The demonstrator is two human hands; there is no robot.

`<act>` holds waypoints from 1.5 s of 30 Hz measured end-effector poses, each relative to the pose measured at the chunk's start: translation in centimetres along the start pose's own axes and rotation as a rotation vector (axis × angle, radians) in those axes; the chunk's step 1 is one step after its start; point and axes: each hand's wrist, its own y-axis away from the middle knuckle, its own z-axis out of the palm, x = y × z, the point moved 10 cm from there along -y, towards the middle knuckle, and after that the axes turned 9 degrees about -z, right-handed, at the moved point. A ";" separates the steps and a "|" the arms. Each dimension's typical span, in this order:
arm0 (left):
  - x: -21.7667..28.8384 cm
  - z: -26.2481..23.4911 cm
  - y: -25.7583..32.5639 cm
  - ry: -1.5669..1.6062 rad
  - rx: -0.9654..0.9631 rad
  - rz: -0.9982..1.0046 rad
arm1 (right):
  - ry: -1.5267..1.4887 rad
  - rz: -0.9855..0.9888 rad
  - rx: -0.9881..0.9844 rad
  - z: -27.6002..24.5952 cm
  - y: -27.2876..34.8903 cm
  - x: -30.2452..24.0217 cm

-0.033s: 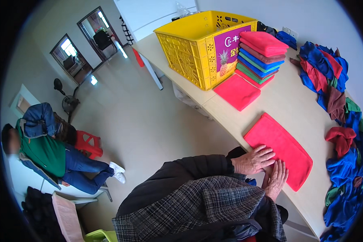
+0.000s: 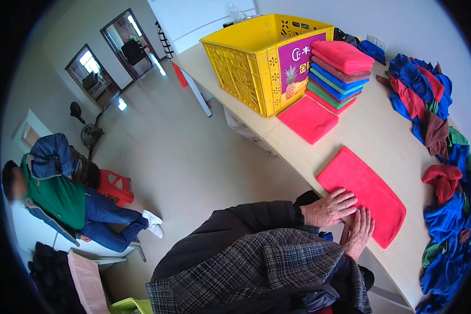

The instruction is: Fold fabric items and stack them on a table and into a crate.

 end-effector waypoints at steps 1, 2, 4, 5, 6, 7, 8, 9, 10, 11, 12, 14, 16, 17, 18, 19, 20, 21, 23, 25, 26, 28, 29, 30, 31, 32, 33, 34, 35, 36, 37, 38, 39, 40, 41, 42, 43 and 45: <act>0.0 0.0 0.0 0.000 -0.002 0.000 | -0.002 0.001 -0.001 0.1 0.0 0.0; -0.1 0.0 0.0 -0.001 -0.005 -0.004 | 0.012 -0.008 0.003 0.2 0.0 0.0; -0.2 0.1 0.0 -0.001 -0.008 -0.011 | 0.040 -0.025 0.010 0.4 0.0 -0.2; -0.2 0.1 0.0 0.001 -0.009 -0.010 | 0.040 -0.024 0.009 0.5 0.0 -0.2; -0.3 0.1 -0.1 0.002 -0.003 -0.011 | 0.047 -0.021 0.003 0.6 -0.1 -0.1; -0.3 0.0 -0.1 0.003 0.004 -0.011 | 0.055 -0.018 -0.002 0.7 -0.1 0.0; -0.3 -0.1 -0.2 0.004 0.010 -0.012 | 0.062 -0.015 -0.007 0.8 -0.1 0.0; -0.4 0.0 -0.2 0.005 0.009 -0.012 | 0.061 -0.014 -0.008 0.8 -0.2 -0.1; -0.4 0.0 -0.2 0.011 0.007 -0.013 | 0.064 -0.010 -0.011 0.8 -0.2 -0.1; -0.5 0.0 -0.2 0.017 0.005 -0.014 | 0.066 -0.007 -0.013 0.7 -0.3 -0.2; -0.6 -0.1 -0.2 0.021 0.004 -0.015 | 0.067 -0.005 -0.014 0.7 -0.5 -0.3; -0.5 -0.1 -0.1 0.020 0.006 -0.017 | 0.068 -0.003 -0.012 0.7 -0.4 -0.4; -0.3 0.0 0.1 0.025 0.012 -0.016 | 0.076 0.006 -0.012 0.8 -0.2 -0.3; -0.3 0.2 0.1 0.015 0.011 -0.014 | 0.070 0.003 -0.003 0.9 -0.1 -0.3; -0.4 0.2 0.1 0.012 0.017 -0.013 | 0.073 0.003 0.000 1.1 0.0 -0.3; -0.1 0.2 0.0 0.015 0.024 -0.015 | 0.080 0.004 -0.003 1.0 0.2 -0.2; -0.1 0.1 0.0 0.019 0.031 -0.018 | 0.086 0.005 -0.007 1.1 0.2 -0.1; -0.2 0.1 0.1 0.015 0.030 -0.021 | 0.081 0.002 -0.007 1.3 0.1 0.0; -0.3 0.1 0.1 0.018 0.006 -0.025 | 0.089 -0.007 0.006 1.2 0.0 -0.1; 0.0 -0.1 -0.1 0.038 -0.003 -0.026 | 0.106 -0.003 0.000 0.8 0.1 -0.2; -0.1 -0.4 -0.1 0.064 0.011 -0.041 | 0.106 -0.021 0.003 0.6 0.0 -0.2; 0.2 -0.6 -0.4 0.125 0.029 -0.051 | 0.113 -0.033 0.012 0.1 0.2 -0.1; 0.1 -0.7 -0.3 0.132 0.026 -0.041 | 0.119 -0.022 0.014 0.0 0.1 -0.1; 0.1 -0.9 -0.2 0.144 0.035 -0.041 | 0.114 -0.041 0.016 -0.1 0.2 -0.3; -0.1 -1.0 -0.2 0.160 0.042 -0.035 | 0.114 -0.052 0.019 -0.2 0.2 -0.4; 0.4 -1.4 -0.4 0.188 0.043 -0.025 | 0.117 -0.053 0.016 -0.6 0.6 -0.5; 0.0 -2.1 -0.7 0.205 0.060 -0.015 | 0.137 -0.013 0.007 -0.7 0.5 0.0; -0.3 -3.4 -0.9 0.232 0.072 -0.018 | 0.104 -0.046 0.002 -0.9 0.0 -0.6; -1.4 -4.7 -0.5 0.265 0.165 -0.064 | 0.068 -0.073 -0.007 -0.9 -0.1 -1.2; -3.0 -5.8 -0.6 0.301 0.250 -0.099 | 0.059 -0.075 0.003 -0.9 -0.4 -1.4; -4.8 -6.8 -0.6 0.224 0.374 -0.187 | 0.050 -0.077 0.012 -0.8 -0.7 -1.3; -7.1 -8.1 -0.3 0.209 0.429 -0.325 | 0.039 -0.080 0.016 -0.7 -1.2 -1.5; -8.6 -8.9 -0.9 0.116 0.388 -0.431 | 0.036 -0.077 0.017 -0.8 -1.0 -1.4; -10.1 -9.4 -1.4 0.010 0.347 -0.530 | 0.053 -0.030 -0.003 -0.5 -0.5 -0.7; -12.2 -8.7 -1.8 -0.051 0.269 -0.613 | 0.053 -0.048 0.017 -0.5 -0.8 -0.6; -13.8 -7.5 -2.0 -0.119 0.192 -0.693 | 0.052 -0.072 0.038 -0.7 -0.7 -0.6; -14.1 -6.5 -2.3 -0.103 0.181 -0.682 | 0.061 -0.052 0.031 -0.4 -0.5 -0.2; -15.1 -4.8 -2.5 -0.133 0.100 -0.774 | 0.057 -0.053 0.054 -0.6 0.0 -0.2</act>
